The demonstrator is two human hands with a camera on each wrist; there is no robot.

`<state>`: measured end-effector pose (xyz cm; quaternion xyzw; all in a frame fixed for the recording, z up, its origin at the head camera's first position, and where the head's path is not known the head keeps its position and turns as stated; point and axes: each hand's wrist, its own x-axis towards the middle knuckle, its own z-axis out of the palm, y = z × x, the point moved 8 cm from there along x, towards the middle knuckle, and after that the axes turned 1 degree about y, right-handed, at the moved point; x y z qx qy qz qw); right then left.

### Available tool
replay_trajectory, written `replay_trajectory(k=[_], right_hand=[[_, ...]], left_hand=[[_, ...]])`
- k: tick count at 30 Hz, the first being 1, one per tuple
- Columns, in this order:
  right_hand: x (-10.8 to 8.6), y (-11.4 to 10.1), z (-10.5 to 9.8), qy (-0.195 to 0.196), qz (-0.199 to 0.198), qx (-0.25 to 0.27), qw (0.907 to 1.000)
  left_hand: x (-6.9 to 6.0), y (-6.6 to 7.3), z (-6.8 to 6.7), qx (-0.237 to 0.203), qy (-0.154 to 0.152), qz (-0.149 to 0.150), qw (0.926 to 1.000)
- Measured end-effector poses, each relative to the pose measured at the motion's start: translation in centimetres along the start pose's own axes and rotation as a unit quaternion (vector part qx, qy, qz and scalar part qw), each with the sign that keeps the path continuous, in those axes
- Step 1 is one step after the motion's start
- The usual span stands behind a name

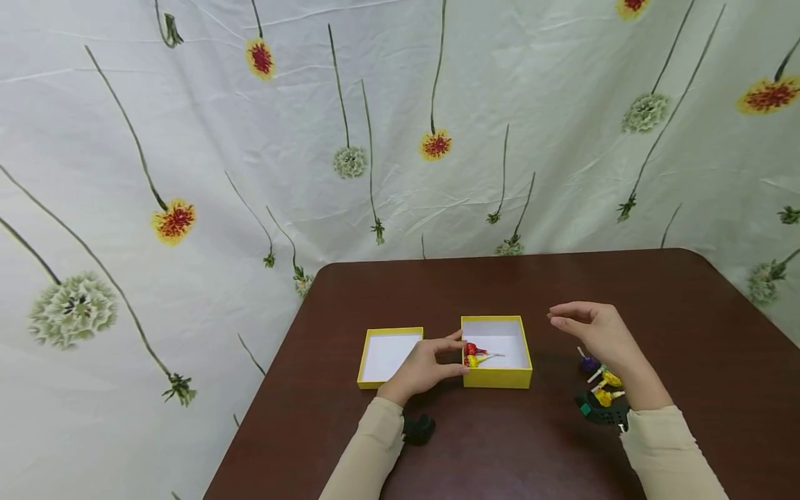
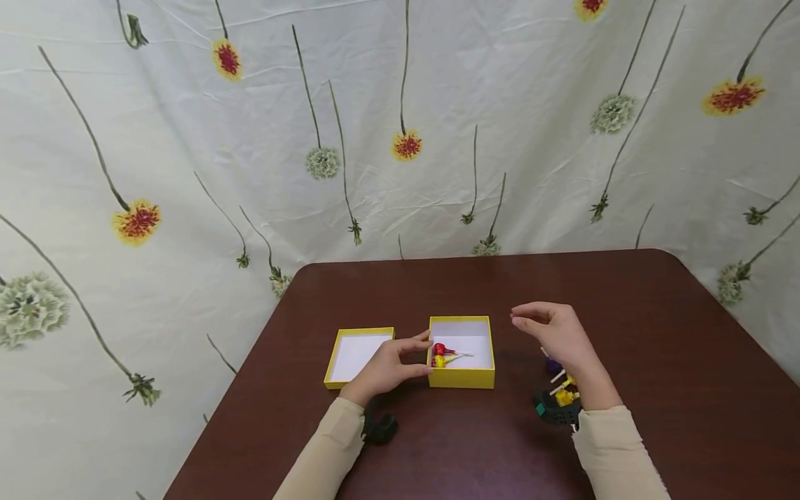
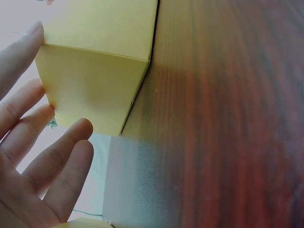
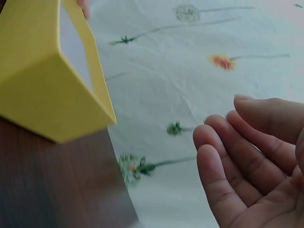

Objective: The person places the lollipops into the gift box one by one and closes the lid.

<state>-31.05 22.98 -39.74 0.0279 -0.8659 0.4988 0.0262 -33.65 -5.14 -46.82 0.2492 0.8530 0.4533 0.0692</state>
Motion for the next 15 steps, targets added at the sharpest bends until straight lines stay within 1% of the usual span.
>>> replay_trajectory(k=[3,8,12,15], right_hand=[[-0.3,1.2,-1.5,0.010,0.003,-0.007,0.9999],[-0.7,3.7,-3.7,0.014,0.005,-0.035,0.9993],[-1.0,5.7,-4.4,0.011,0.023,-0.047,0.9986],[-1.2,6.8,-4.6,0.006,0.031,-0.054,0.9980]], left_hand=[[0.0,-0.1,0.1,0.000,0.000,0.000,1.0000],[0.2,-0.1,0.1,0.008,-0.001,0.006,0.9999],[0.1,0.0,0.1,0.009,-0.001,0.011,0.9999],[0.1,-0.1,0.1,0.007,0.000,0.010,0.9999]])
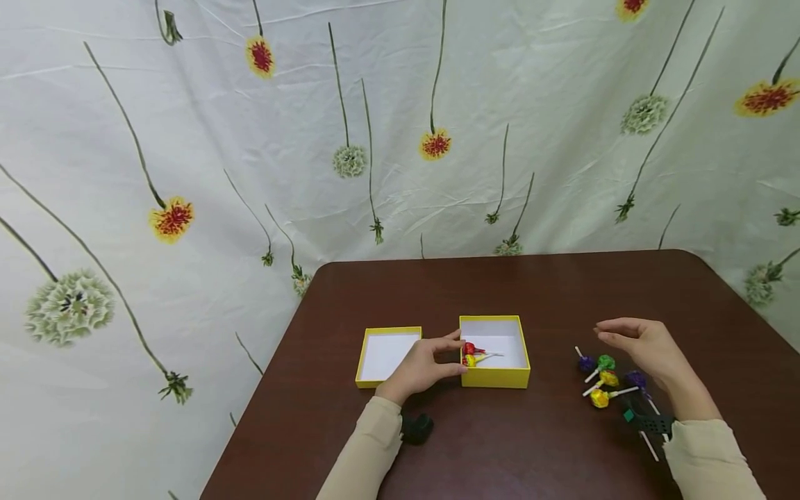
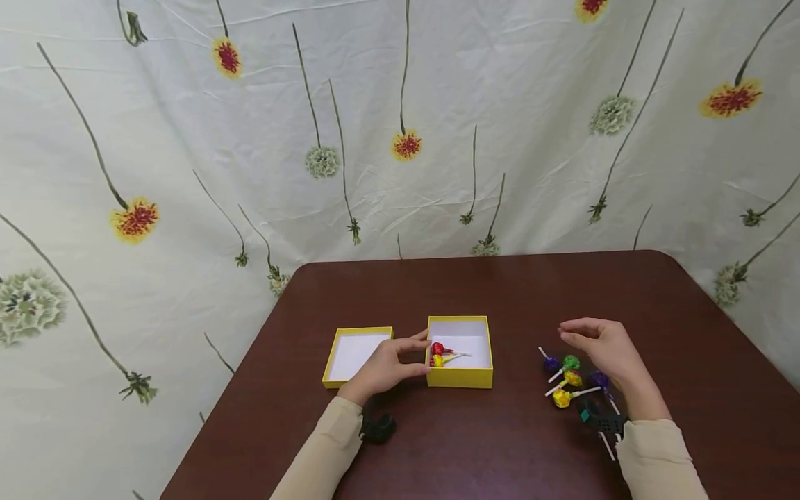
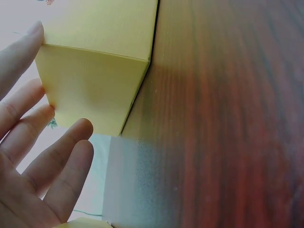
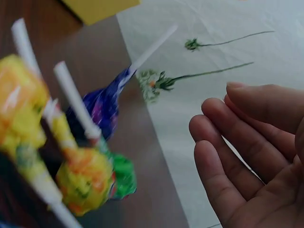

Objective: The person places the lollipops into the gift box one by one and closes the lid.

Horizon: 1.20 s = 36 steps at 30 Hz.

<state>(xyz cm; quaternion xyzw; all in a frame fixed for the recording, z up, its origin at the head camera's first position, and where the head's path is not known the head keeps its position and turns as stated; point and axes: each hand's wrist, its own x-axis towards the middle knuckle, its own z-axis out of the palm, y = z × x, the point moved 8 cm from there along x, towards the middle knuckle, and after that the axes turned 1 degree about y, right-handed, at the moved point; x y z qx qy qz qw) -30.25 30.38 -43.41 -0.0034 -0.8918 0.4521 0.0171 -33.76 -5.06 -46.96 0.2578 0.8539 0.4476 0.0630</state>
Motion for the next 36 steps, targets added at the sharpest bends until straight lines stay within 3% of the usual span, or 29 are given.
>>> replay_trajectory(k=[6,18,28,36], right_hand=[[0.0,1.7,0.3,-0.024,-0.004,-0.018,0.9996],[0.0,4.6,1.4,-0.100,0.011,0.010,0.9949],[0.0,5.2,1.6,-0.147,0.004,0.027,0.9888],[0.1,5.6,1.6,-0.155,0.007,0.038,0.9872]], left_hand=[[0.0,-0.1,0.0,-0.007,-0.002,-0.007,0.9999],[-0.1,0.1,0.0,-0.007,0.000,-0.007,1.0000],[-0.1,0.1,-0.1,-0.010,0.002,-0.008,0.9999],[-0.2,0.0,0.0,-0.013,0.000,-0.006,0.9999]])
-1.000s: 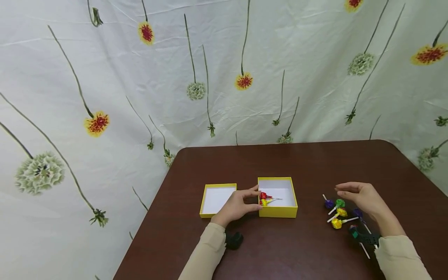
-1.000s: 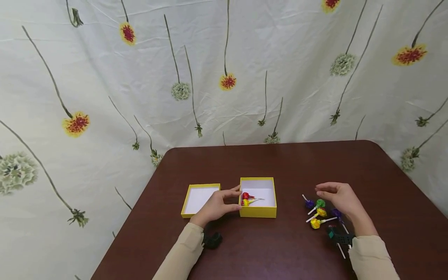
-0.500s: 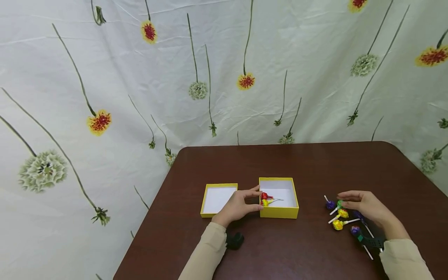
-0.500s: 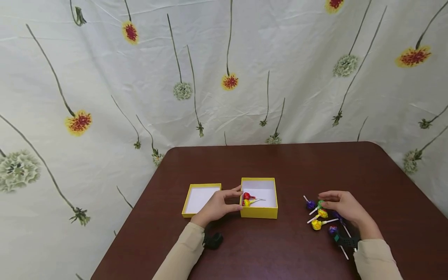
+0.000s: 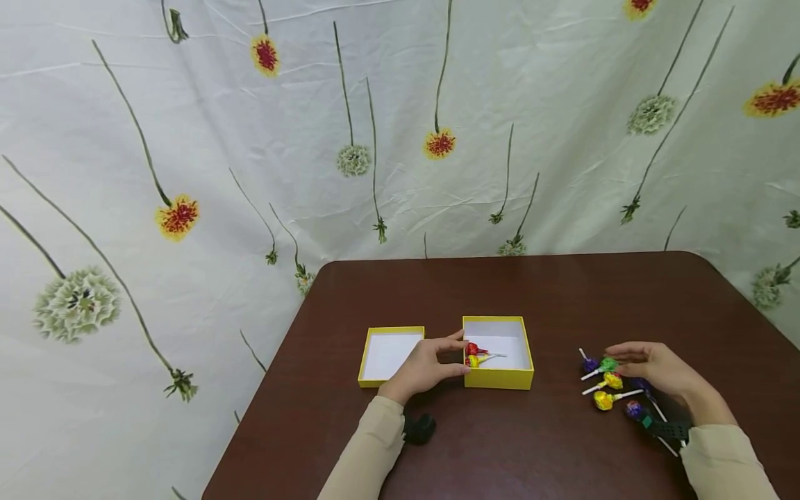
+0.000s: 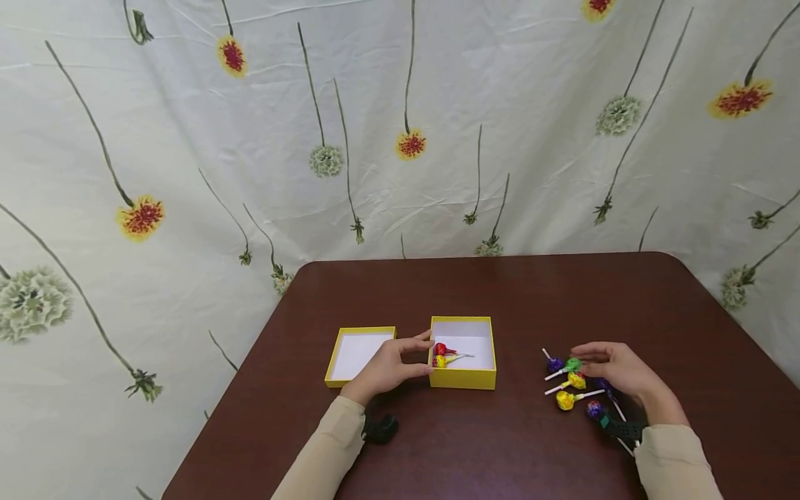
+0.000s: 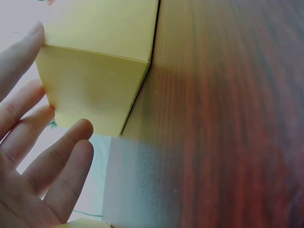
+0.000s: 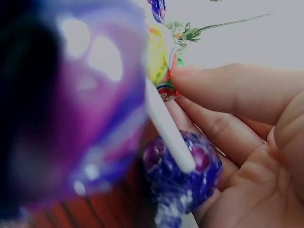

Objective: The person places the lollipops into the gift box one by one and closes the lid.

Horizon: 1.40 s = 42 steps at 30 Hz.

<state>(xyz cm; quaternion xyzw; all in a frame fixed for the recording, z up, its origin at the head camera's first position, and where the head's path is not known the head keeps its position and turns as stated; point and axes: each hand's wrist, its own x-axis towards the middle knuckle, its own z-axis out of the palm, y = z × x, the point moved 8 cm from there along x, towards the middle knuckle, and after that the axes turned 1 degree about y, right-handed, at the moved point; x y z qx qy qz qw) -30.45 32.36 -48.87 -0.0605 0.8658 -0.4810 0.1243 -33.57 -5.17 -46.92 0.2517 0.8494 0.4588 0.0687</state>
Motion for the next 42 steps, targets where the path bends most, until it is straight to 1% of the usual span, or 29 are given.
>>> replay_trajectory(k=[5,12,16,22,27,33,38,42], right_hand=[[0.20,-0.42,0.02,-0.004,-0.010,-0.007,0.9999],[0.36,-0.17,0.27,-0.018,-0.002,-0.005,0.9998],[0.49,-0.11,0.40,-0.013,-0.006,-0.004,0.9999],[0.45,0.12,0.46,-0.003,0.003,-0.013,0.9999],[0.33,0.08,0.44,0.003,0.006,-0.020,0.9998],[0.16,-0.14,0.27,0.011,0.011,-0.039,0.9991],[0.15,-0.27,0.19,0.015,0.015,-0.037,0.9991],[0.08,-0.74,-0.04,0.023,0.015,-0.059,0.9979]], left_hand=[[0.12,-0.03,-0.13,0.004,0.003,0.001,1.0000],[0.11,-0.02,-0.06,-0.002,0.001,-0.005,1.0000],[0.09,0.00,-0.06,0.000,0.002,-0.002,1.0000],[0.02,-0.12,0.20,0.010,-0.001,-0.001,0.9999],[0.02,0.07,0.13,0.018,0.002,0.006,0.9998],[0.01,0.14,0.06,0.009,0.000,0.001,1.0000],[0.01,0.04,0.07,0.011,0.000,0.000,0.9999],[0.06,0.12,0.00,0.015,0.000,0.002,0.9999]])
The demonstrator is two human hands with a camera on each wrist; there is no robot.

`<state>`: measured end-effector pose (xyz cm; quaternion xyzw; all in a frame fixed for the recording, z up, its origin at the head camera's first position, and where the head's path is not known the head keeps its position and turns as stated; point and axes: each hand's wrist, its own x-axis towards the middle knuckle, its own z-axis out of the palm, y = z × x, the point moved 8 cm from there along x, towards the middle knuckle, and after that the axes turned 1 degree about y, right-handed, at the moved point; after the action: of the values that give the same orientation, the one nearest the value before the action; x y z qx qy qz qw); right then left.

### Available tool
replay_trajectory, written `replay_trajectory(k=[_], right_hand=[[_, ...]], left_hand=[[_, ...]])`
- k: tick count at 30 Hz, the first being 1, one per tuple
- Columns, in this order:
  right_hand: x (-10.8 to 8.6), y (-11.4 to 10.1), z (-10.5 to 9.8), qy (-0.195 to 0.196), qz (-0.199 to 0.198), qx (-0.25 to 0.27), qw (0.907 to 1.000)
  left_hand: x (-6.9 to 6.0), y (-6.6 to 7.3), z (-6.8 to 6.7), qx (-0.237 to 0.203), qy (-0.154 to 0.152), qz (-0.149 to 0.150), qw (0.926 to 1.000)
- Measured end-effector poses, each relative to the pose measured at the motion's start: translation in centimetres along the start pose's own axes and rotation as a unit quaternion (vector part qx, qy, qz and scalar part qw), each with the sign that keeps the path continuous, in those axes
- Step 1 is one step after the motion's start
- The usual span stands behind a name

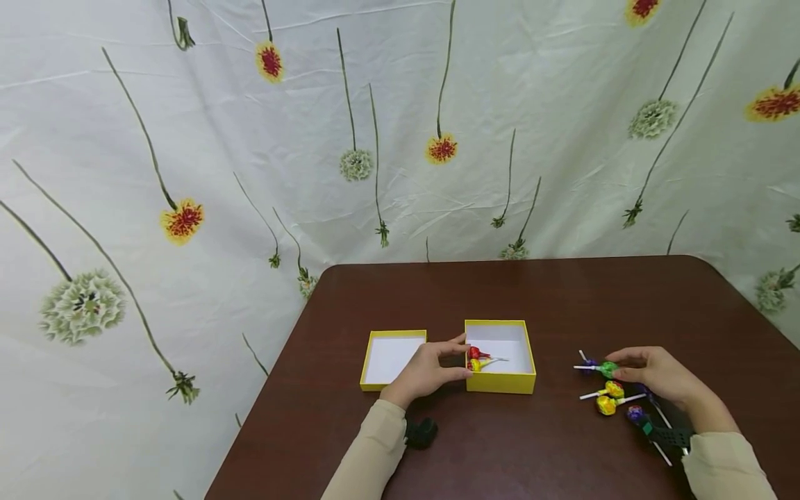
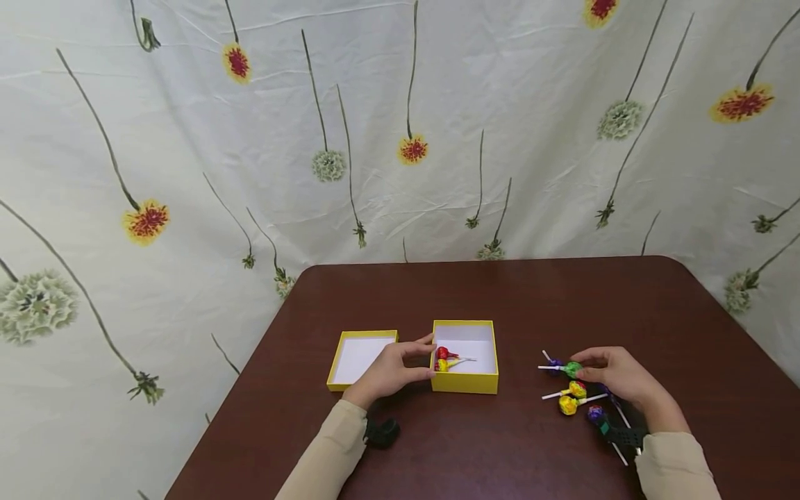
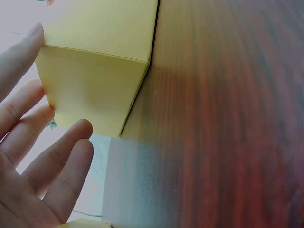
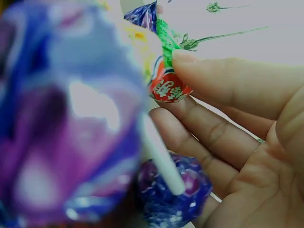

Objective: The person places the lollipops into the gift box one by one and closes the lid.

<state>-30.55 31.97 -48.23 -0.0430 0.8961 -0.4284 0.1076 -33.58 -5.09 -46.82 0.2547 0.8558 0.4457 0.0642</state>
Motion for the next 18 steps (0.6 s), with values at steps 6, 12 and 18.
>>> replay_trajectory(k=[6,12,18], right_hand=[[-0.4,-1.0,-0.6,0.015,-0.012,-0.028,0.9994],[-0.7,-1.8,-0.6,0.020,-0.024,-0.032,0.9990],[-0.9,-2.3,-0.4,0.028,-0.034,-0.024,0.9987]], left_hand=[[0.0,0.1,0.0,-0.004,0.000,0.001,1.0000],[0.1,0.1,0.0,-0.004,0.000,0.001,1.0000],[0.1,0.0,0.0,-0.011,-0.003,0.000,0.9999]])
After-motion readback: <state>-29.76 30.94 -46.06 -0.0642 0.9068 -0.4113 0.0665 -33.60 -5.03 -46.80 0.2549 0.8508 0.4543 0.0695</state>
